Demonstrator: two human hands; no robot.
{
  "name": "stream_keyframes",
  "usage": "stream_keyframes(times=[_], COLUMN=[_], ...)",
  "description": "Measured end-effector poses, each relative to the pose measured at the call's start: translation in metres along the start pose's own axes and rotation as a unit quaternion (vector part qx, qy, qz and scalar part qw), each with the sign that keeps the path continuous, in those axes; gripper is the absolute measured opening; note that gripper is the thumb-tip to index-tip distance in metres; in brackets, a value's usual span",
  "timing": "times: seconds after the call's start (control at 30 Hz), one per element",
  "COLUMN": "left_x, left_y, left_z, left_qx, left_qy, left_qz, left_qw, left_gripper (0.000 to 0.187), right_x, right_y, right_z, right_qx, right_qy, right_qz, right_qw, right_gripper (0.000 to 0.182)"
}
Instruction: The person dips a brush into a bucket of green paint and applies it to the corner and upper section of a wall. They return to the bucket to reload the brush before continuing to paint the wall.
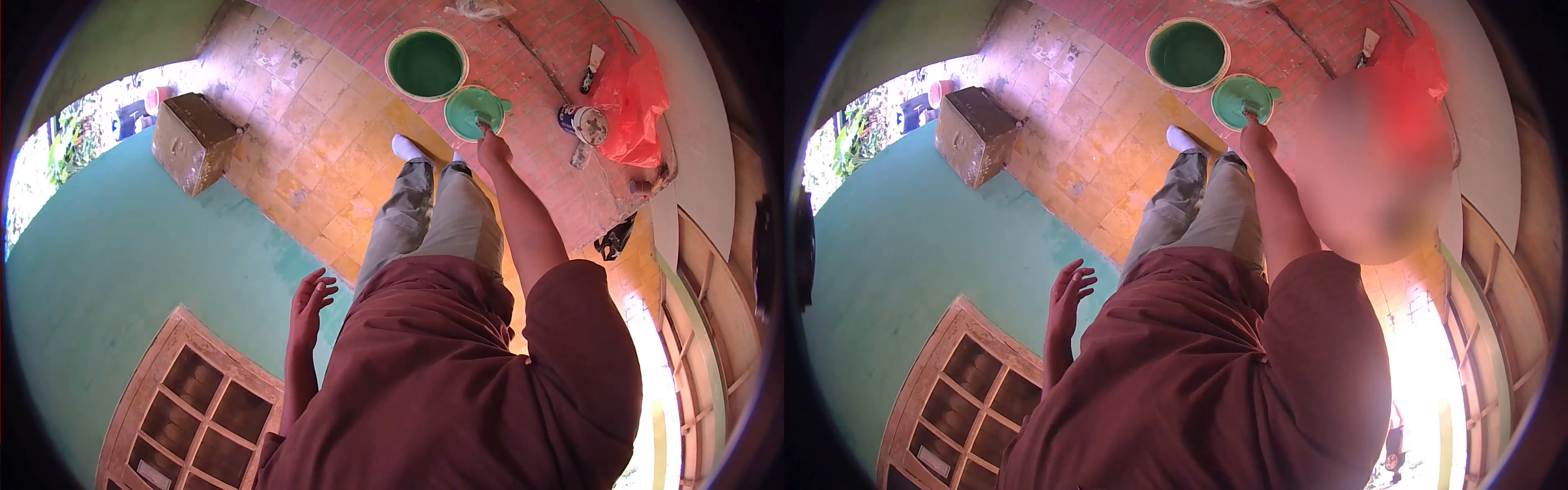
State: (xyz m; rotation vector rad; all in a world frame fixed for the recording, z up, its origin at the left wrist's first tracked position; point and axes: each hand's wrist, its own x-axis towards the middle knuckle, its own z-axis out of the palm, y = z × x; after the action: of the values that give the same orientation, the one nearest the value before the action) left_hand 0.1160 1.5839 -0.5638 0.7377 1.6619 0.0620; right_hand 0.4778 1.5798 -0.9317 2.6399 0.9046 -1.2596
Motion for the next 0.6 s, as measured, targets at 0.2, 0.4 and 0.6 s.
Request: stream_keyframes(times=[0.2, 0.4, 0.6], left_x=[-0.001, -0.004, -0.008], left_y=[-0.001, -0.003, -0.005], left_z=[0.0, 0.003, 0.009], left_qx=[0.0, -0.004, -0.001], left_qy=[-0.002, -0.007, -0.021], left_qz=[0.003, 0.016, 0.025], left_qw=[1.0, 1.0, 0.999], left_gripper=[0.037, 0.038, 0.038], right_x=[0.045, 0.014, -0.027], right_y=[0.033, 0.051, 0.098], right_z=[0.044, -0.014, -0.044], right_qx=[0.138, 0.545, 0.643], right_qy=[0.016, -0.056, -0.176], right_qz=[0.058, 0.24, 0.206], right_qw=[0.989, 0.801, 0.716], right_gripper=[0.031, 0.023, 0.027])
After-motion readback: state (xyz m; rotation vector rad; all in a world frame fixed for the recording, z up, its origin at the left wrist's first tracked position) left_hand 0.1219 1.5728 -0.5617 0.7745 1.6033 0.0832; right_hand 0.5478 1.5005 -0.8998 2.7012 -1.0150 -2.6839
